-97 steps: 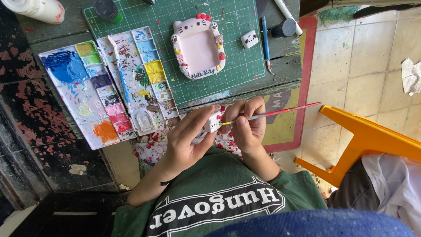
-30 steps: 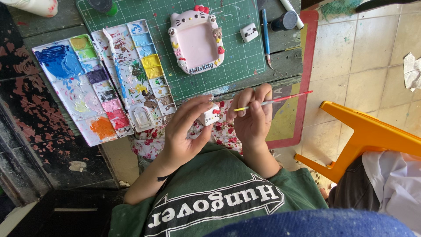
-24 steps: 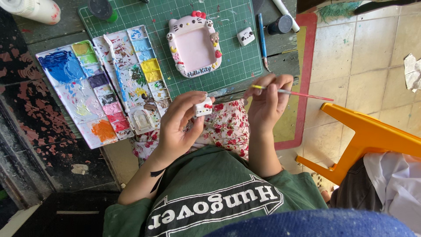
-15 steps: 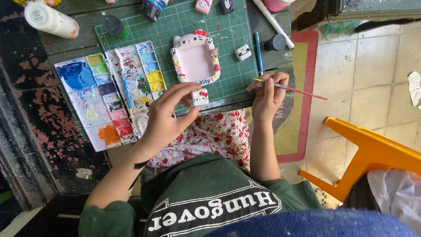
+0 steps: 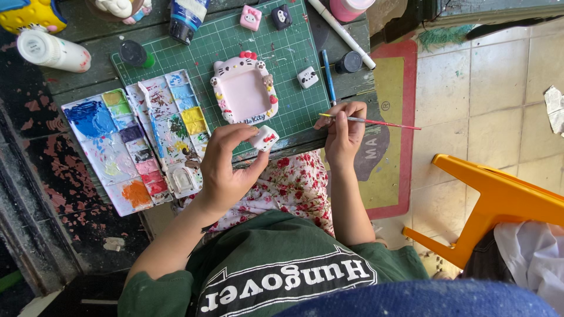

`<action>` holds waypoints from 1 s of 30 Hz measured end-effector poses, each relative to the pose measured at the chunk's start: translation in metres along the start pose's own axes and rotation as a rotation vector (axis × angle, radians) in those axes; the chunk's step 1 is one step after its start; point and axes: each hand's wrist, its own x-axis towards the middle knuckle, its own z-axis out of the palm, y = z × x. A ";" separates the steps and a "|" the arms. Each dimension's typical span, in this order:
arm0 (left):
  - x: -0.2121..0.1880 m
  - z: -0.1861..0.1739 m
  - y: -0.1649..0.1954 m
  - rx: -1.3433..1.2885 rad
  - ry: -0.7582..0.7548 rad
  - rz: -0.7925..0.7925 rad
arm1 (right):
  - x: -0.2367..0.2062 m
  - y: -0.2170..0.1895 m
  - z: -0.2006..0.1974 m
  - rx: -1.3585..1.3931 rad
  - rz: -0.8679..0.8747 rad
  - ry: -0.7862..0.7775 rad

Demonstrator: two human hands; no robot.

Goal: The person paints small ceramic Hello Kitty figurines and a cat-shaped dish with a paintbrush, dipping the brush into a watercolor palette and applying paint to the figurine details. They rotate the pieces to reach different sides, set finished pieces on the cutting mat, and squeeze paint from a tube onto the palette.

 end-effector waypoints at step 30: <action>-0.040 -0.002 -0.004 -0.010 0.099 0.118 | -0.073 -0.013 0.079 0.115 -0.057 -0.057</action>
